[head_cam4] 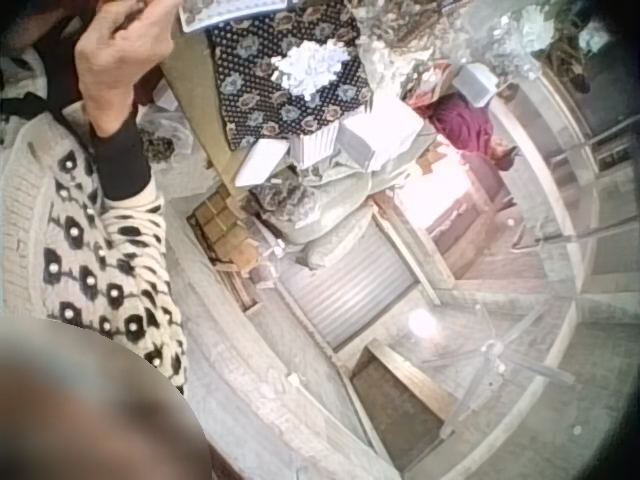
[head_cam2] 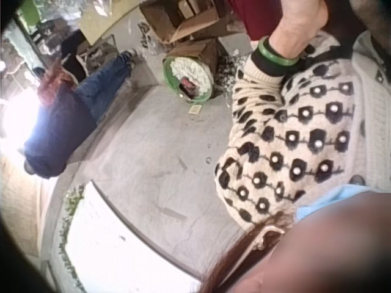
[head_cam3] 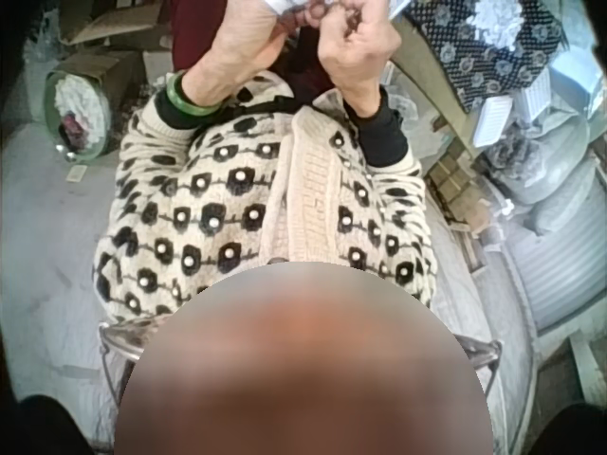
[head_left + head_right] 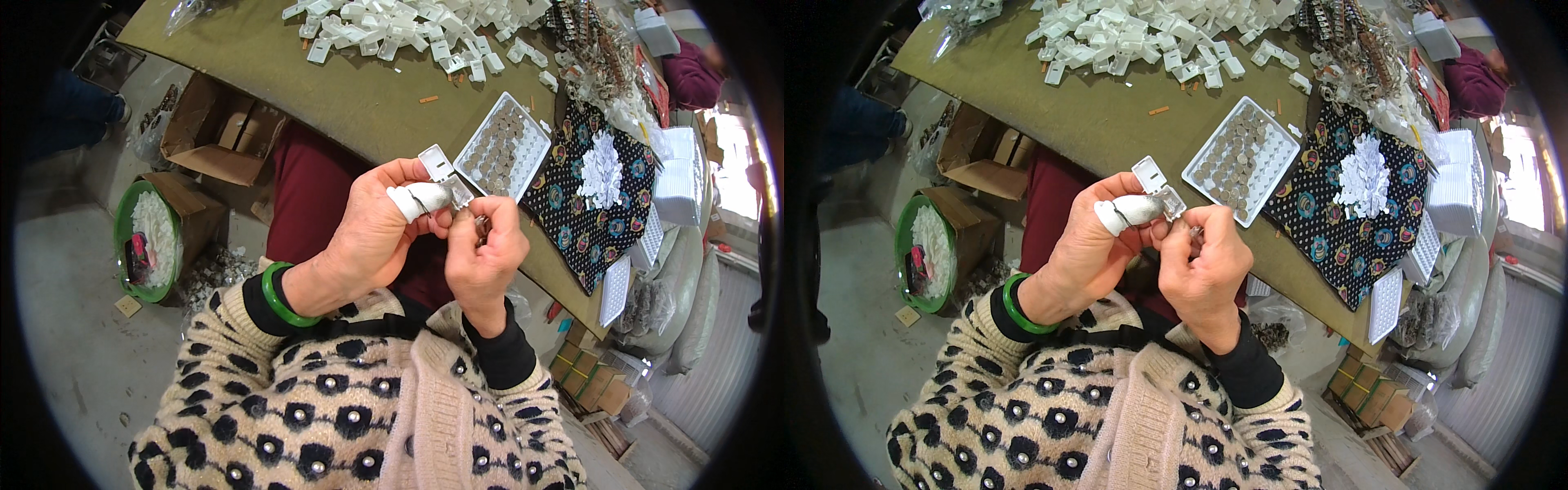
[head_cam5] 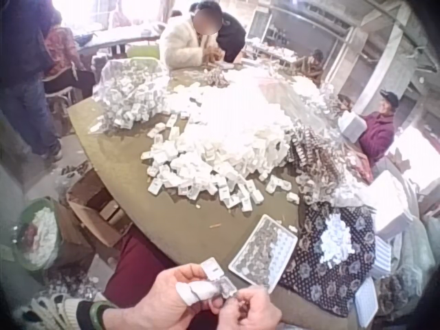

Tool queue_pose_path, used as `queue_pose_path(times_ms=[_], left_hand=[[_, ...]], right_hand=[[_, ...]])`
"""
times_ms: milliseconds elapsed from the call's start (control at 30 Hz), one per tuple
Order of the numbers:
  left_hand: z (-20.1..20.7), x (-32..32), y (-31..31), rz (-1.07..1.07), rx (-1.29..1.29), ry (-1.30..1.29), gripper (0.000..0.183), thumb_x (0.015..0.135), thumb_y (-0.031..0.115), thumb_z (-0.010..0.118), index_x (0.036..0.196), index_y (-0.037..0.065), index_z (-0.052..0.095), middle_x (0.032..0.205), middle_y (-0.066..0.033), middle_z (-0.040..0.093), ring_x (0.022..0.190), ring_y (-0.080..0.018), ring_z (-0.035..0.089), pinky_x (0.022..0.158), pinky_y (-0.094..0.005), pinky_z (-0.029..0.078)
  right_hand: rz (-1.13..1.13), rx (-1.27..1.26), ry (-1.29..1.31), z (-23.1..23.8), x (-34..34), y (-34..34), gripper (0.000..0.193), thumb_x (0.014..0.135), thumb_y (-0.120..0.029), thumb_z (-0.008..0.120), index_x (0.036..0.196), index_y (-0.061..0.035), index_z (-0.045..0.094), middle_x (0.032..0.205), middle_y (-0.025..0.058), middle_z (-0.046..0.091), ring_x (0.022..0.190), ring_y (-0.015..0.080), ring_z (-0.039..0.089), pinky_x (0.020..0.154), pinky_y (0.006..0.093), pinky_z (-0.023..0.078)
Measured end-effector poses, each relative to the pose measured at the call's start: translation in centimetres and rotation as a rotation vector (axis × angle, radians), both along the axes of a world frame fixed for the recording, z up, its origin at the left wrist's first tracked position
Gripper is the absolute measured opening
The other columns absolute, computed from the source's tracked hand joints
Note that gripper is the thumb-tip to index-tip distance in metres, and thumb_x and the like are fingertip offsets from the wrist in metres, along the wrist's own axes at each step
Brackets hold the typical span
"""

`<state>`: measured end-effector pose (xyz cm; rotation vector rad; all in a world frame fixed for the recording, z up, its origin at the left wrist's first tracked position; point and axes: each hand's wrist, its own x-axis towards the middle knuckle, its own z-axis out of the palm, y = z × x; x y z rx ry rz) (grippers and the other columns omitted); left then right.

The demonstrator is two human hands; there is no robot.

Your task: The person repeatedly picks small white plastic housings and metal contacts from a table, inserts the contacts into the housings, and places the assembled units into a clear plastic tray. The process is repeated continuously with both hands working in coordination.

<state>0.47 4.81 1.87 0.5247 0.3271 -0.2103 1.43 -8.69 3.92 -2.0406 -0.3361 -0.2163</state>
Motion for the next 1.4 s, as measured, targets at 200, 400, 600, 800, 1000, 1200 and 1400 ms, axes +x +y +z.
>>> queue_pose_path(times_ms=[200,400,600,800,1000,1200,1400], left_hand=[[0.0,-0.1,0.4,-0.081,-0.042,-0.011,0.017,0.09,0.01,0.066,0.104,0.001,0.063,0.087,-0.0057,0.067,0.072,-0.0123,0.063,0.067,-0.0262,0.053],[0.8,-0.6,-0.3,0.075,0.248,-0.144,0.023,0.089,-0.003,0.063,0.111,-0.003,0.056,0.09,-0.0068,0.064,0.07,-0.0113,0.063,0.065,-0.0221,0.054],[1.4,-1.1,-0.5,0.012,0.113,-0.213,0.03,0.092,-0.002,0.061,0.119,-0.008,0.05,0.095,-0.0124,0.062,0.073,-0.0198,0.07,0.062,-0.0314,0.062],[1.0,-1.0,0.8,-0.15,0.092,-0.172,0.024,0.094,0.008,0.062,0.115,-0.003,0.058,0.099,-0.0147,0.067,0.087,-0.0259,0.071,0.075,-0.0396,0.062],[0.8,-0.9,0.8,-0.291,0.103,-0.037,0.026,0.092,0.008,0.064,0.116,-0.003,0.059,0.101,-0.0118,0.066,0.084,-0.0214,0.069,0.076,-0.0396,0.062],[1.0,-0.5,0.2,-0.249,0.134,0.028,0.013,0.088,0.003,0.064,0.101,0.002,0.06,0.088,-0.0065,0.061,0.066,-0.012,0.055,0.05,-0.027,0.05],[1.3,0.0,0.1,-0.266,0.031,0.037,0.01,0.087,0.001,0.064,0.088,0.007,0.056,0.082,-0.005,0.057,0.062,-0.0103,0.048,0.045,-0.0227,0.035]], right_hand=[[0.058,0.266,0.25,0.2,-0.4,-0.4,0.008,0.09,0.006,0.056,0.087,0.0,0.052,0.076,0.0062,0.068,0.062,0.007,0.062,0.052,0.0225,0.049],[0.189,1.077,1.116,0.6,0.0,-2.4,0.005,0.093,-0.004,0.054,0.089,-0.0038,0.052,0.065,0.0009,0.048,0.049,0.005,0.033,0.044,0.0215,0.025],[0.156,0.942,1.03,0.3,-0.7,-3.2,0.005,0.092,-0.004,0.057,0.097,-0.0013,0.055,0.081,0.0074,0.06,0.06,0.0085,0.047,0.053,0.0224,0.039],[0.002,-0.045,0.058,1.1,1.2,-5.5,0.015,0.086,0.003,0.063,0.1,-0.0005,0.061,0.093,0.0079,0.06,0.082,0.0142,0.059,0.072,0.0252,0.048],[-0.077,-0.587,-0.288,-0.8,5.0,-5.9,0.011,0.081,-0.002,0.069,0.09,-0.002,0.063,0.085,0.0114,0.057,0.077,0.0293,0.059,0.067,0.0379,0.048],[0.022,-0.518,-0.134,-0.6,6.2,-6.1,0.01,0.081,-0.004,0.069,0.086,-0.0023,0.061,0.08,0.0097,0.057,0.075,0.0291,0.059,0.066,0.0392,0.048],[0.021,-0.235,0.037,0.7,5.8,-7.2,0.009,0.082,0.006,0.063,0.088,0.0006,0.059,0.076,0.0125,0.058,0.064,0.0274,0.06,0.058,0.0345,0.048]])
